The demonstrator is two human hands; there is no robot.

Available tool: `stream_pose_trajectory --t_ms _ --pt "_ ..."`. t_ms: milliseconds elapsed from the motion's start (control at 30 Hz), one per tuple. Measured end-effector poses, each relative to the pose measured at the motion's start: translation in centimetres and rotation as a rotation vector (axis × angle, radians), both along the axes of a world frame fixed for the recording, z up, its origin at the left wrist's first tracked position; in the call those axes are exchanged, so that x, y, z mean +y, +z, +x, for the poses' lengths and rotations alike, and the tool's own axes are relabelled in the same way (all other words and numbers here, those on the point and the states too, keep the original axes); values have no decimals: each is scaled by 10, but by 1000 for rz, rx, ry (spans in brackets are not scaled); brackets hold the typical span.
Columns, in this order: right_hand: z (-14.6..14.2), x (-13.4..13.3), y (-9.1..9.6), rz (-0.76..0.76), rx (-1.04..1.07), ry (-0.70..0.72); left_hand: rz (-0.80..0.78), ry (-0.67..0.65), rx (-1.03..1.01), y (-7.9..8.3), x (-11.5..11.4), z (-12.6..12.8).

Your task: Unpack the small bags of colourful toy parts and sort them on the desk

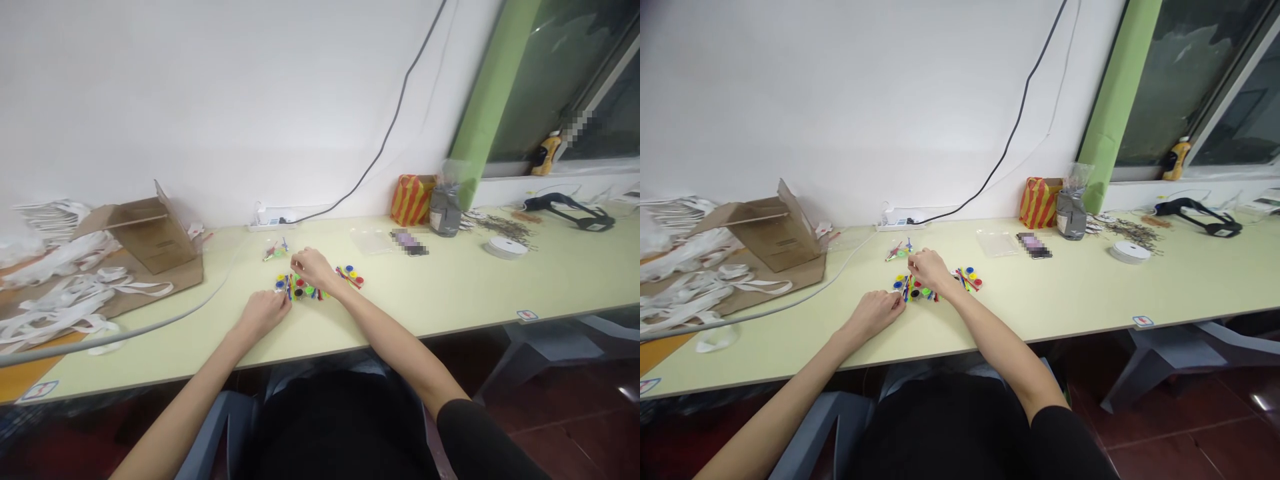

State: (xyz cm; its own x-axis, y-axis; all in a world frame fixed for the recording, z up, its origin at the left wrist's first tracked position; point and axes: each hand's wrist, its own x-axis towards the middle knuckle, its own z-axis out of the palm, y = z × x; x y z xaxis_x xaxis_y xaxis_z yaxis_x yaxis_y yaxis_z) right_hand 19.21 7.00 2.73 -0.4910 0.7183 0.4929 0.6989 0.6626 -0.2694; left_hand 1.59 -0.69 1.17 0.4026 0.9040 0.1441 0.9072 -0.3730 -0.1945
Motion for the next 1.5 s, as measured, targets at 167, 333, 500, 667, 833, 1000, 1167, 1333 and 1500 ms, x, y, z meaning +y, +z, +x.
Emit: stream_pose_trajectory --t_ms 167,333,500,667,833,1000,1167,1333,1500 --pt "-1 -2 1 -12 13 -6 16 8 -5 1 1 -5" --pt "2 4 1 -23 77 -24 137 77 -150 11 19 -22" --pt "42 38 5 -115 413 -77 55 -38 -519 22 67 -36" --pt "114 65 2 -216 612 -130 10 -72 -665 19 109 -39" --pt "173 62 -25 -229 675 -262 126 -76 -618 3 129 -40" --pt "204 55 -52 -162 780 -490 190 -47 -560 -18 146 -54" --pt "190 57 -48 -179 887 -440 -22 0 -466 -33 151 -59" --pt "135 66 -32 -411 752 -151 -63 -84 -506 -37 144 -51" --pt "71 89 -25 -648 368 -150 -75 -71 -514 -35 136 -45"
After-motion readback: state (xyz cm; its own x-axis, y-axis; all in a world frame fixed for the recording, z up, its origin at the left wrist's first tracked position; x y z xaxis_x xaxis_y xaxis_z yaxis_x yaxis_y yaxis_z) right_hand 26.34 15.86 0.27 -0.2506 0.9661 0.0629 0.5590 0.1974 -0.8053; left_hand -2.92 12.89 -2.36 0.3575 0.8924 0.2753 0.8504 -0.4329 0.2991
